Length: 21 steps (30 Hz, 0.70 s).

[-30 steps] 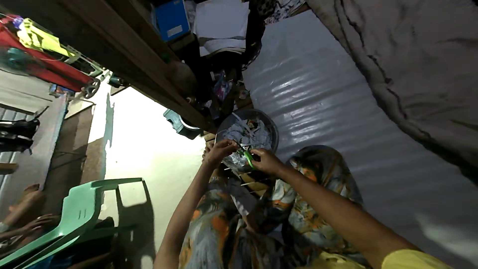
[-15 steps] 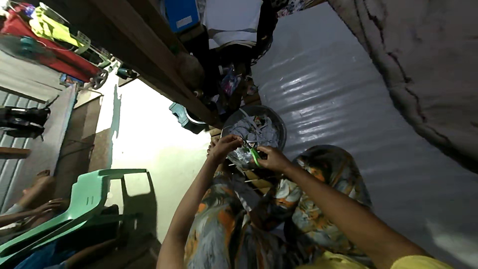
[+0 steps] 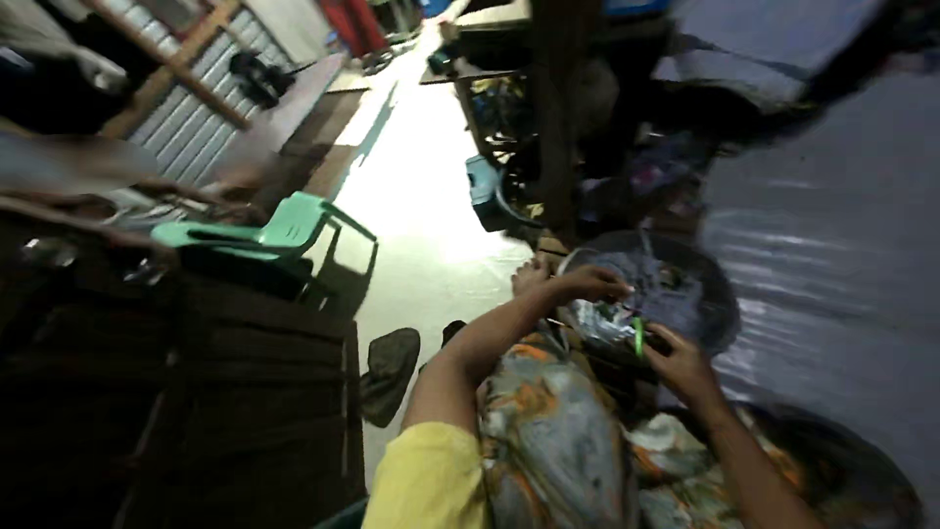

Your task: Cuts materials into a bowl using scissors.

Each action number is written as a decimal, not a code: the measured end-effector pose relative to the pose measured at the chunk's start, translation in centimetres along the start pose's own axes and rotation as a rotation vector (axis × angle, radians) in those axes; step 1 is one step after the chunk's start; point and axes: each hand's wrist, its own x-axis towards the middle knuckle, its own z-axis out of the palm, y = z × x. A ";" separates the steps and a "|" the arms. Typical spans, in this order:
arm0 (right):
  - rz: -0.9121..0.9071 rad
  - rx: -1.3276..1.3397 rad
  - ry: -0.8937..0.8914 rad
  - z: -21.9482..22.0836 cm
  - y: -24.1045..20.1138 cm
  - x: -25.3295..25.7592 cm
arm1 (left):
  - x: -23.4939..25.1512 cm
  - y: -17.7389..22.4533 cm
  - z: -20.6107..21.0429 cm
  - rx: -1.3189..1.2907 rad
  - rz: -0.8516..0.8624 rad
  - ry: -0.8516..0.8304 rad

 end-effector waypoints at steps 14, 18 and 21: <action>-0.022 0.014 0.038 0.1 0.8 0.1 | 0.1 0.0 -0.2 -0.086 -0.015 -0.063; -0.048 0.017 0.048 0.0 1.3 0.0 | -0.1 0.4 -0.1 -0.063 0.002 -0.062; -0.054 0.030 0.053 -0.1 1.5 0.0 | 0.2 0.2 0.0 -0.068 0.002 -0.075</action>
